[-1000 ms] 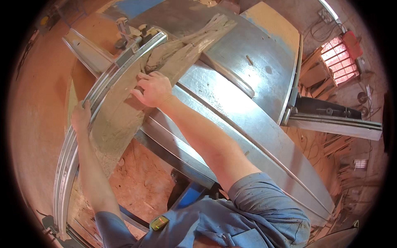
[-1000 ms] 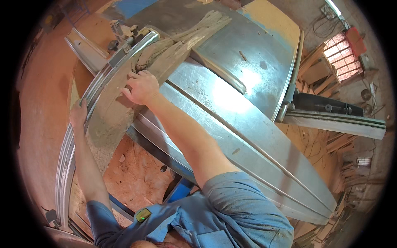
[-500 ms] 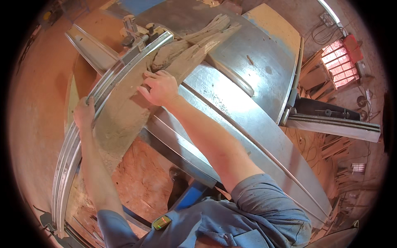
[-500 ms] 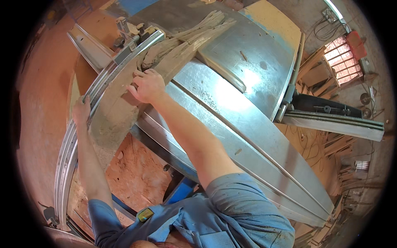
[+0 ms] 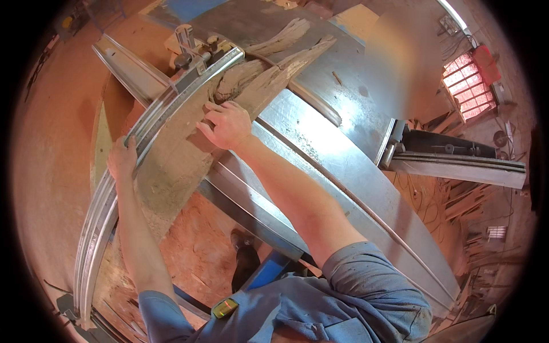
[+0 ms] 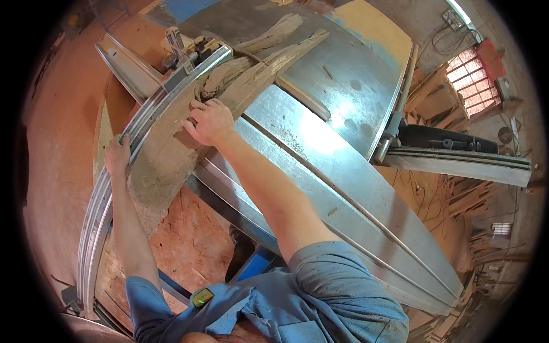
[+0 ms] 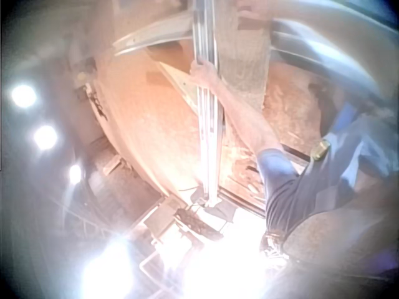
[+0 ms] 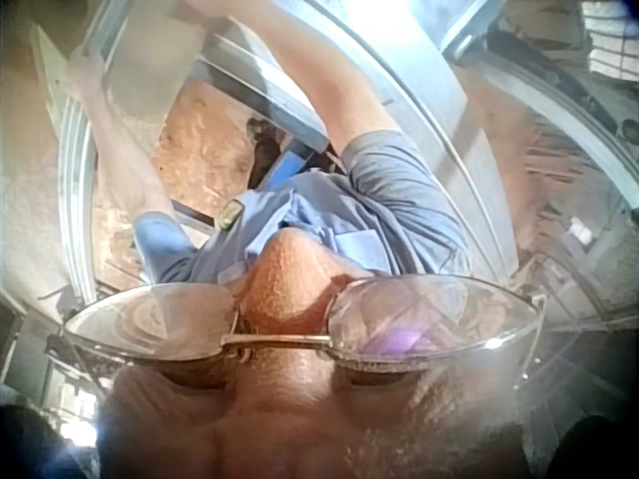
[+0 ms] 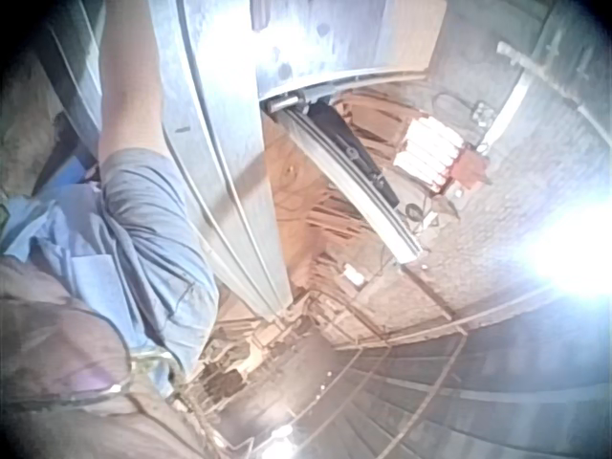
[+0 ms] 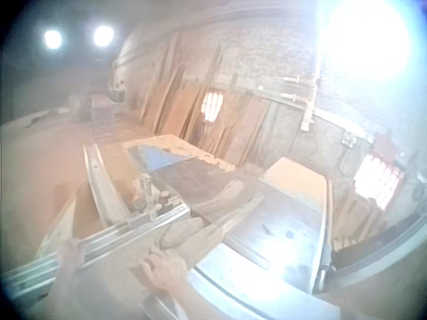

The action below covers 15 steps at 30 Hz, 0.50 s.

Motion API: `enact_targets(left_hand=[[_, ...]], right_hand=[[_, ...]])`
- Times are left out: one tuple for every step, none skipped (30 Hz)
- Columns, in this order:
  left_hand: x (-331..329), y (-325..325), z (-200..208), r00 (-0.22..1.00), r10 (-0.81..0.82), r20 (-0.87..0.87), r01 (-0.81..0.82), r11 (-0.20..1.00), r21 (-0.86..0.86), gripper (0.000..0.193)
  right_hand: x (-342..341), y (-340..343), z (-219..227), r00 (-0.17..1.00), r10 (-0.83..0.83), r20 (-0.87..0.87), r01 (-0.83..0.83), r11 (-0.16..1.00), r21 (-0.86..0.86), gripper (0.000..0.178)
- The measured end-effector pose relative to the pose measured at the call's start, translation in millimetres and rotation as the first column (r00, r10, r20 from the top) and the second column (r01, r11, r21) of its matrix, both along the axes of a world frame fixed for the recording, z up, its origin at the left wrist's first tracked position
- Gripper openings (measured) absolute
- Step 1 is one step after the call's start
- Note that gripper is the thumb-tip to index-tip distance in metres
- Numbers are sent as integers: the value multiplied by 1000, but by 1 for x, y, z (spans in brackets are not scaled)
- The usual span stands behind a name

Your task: The person selects a piece of lumber from a pile, carries it to a table saw, and cuts it into smaller pieces. The person then measures the cut pieces with a tape measure and continues cutting additional pieces.

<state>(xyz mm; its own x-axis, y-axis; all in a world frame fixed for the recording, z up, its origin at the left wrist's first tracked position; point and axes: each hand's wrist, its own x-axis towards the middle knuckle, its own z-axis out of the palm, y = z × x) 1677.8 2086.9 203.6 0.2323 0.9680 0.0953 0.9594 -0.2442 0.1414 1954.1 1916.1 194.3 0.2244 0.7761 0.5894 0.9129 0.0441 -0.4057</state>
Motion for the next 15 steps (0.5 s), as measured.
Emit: enact_targets(left_hand=[[1,-1,2,1000,8,4,-8,1000,-6,51],[1,-2,3,1000,10,-7,-10,1000,-16,50],[2,-2,5,1000,11,-17,-11,1000,-27,50],[2,-2,6,1000,12,-28,-13,999,-37,49],[1,-2,5,1000,5,-23,-6,999,-32,49],[0,-2,4,1000,-2,-18,1,1000,-27,49],[0,-2,4,1000,-9,-12,9,1000,-22,49],[0,0,3,1000,-13,-10,13,1000,-4,49],[-1,2,2,1000,-17,-7,17,1000,15,49],[-2,3,1,1000,-21,-4,22,999,33,50],[0,3,2,1000,-24,-3,25,999,27,50],[2,3,3,1000,-27,-3,27,999,21,50],[3,3,4,1000,-30,-2,30,999,15,50],[5,2,4,1000,-26,-5,26,1000,11,50],[6,1,4,1000,-21,-8,21,1000,6,50]], right_hand=[[0,0,0,1000,-1,0,1,1000,16,31],[-1,0,0,1000,1,-4,-1,1000,9,31],[-1,0,0,1000,2,-9,-2,1000,3,30],[-2,-1,1,1000,3,-13,-3,1000,-4,30],[-2,-1,0,1000,6,-17,-6,1000,-13,30],[-2,-1,0,1000,9,-21,-9,1000,-23,30],[-1,-1,0,1000,11,-24,-12,999,-33,30],[-1,0,1,1000,7,-16,-7,1000,-25,30],[0,1,3,1000,3,-7,-3,1000,-18,30],[1,2,4,1000,-1,1,1,1000,-11,30],[2,2,4,1000,-5,-1,5,1000,-15,30],[3,1,4,1000,-10,-2,10,1000,-19,30],[4,1,3,1000,-14,-4,14,1000,-23,30],[5,0,3,1000,-9,-5,9,1000,-22,30],[6,0,2,1000,-4,-5,3,1000,-20,30]])
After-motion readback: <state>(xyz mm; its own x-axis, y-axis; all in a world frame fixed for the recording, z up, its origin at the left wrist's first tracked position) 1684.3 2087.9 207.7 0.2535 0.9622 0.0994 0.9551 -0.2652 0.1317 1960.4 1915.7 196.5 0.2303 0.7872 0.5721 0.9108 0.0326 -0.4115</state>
